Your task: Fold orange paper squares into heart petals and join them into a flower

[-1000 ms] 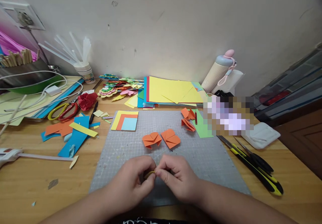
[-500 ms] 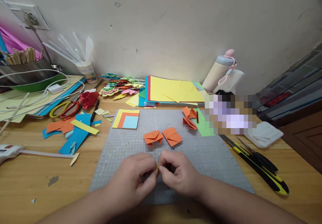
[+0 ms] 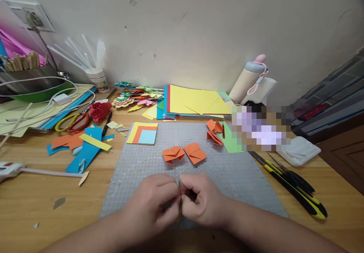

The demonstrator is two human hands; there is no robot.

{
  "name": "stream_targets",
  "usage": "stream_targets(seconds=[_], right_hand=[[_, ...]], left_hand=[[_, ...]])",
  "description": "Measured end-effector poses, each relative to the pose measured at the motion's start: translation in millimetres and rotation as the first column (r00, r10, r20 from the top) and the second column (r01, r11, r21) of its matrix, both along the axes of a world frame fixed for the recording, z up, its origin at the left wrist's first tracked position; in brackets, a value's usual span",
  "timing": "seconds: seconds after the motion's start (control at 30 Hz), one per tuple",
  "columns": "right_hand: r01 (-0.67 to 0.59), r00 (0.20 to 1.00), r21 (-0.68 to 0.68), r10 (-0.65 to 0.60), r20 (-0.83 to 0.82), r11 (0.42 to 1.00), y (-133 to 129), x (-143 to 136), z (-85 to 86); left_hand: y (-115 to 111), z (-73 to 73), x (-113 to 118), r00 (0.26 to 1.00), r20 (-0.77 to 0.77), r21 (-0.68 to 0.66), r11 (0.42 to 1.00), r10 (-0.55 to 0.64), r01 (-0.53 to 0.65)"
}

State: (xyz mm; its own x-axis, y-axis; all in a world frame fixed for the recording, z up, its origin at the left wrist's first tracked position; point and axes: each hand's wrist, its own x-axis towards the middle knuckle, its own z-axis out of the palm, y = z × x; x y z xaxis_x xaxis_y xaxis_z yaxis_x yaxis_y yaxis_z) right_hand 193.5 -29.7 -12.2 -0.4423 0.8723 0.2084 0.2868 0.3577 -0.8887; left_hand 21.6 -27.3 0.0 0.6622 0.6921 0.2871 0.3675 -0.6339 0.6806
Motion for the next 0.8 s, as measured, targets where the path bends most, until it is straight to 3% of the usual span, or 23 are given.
stream_targets(seconds=[0.13,0.33,0.47,0.63,0.8], right_hand=[[0.022,1.000,-0.012,-0.022,0.002,1.000,-2.6,0.1,1.8],[0.034,0.999,-0.029,-0.035,-0.017,0.999,-4.7,-0.4,3.2],[0.077,0.995,-0.080,-0.081,-0.049,0.994,0.2,3.1,4.3],[0.153,0.978,-0.171,-0.173,-0.113,0.973,8.9,8.0,3.8],[-0.044,0.972,-0.280,-0.024,-0.236,0.959,1.5,4.6,0.3]], left_hand=[[-2.3,0.4,1.7,0.998,0.058,0.112,0.993,0.027,-0.033],[-2.0,-2.9,2.3,0.996,0.081,0.155,0.987,0.035,-0.047],[-1.3,3.5,-2.6,0.992,0.110,0.160,0.984,0.061,-0.078],[2.1,16.5,-7.7,0.962,0.157,-0.028,0.974,0.225,-0.223],[6.7,9.9,-1.6,0.966,0.079,-0.293,0.932,0.246,-0.214]])
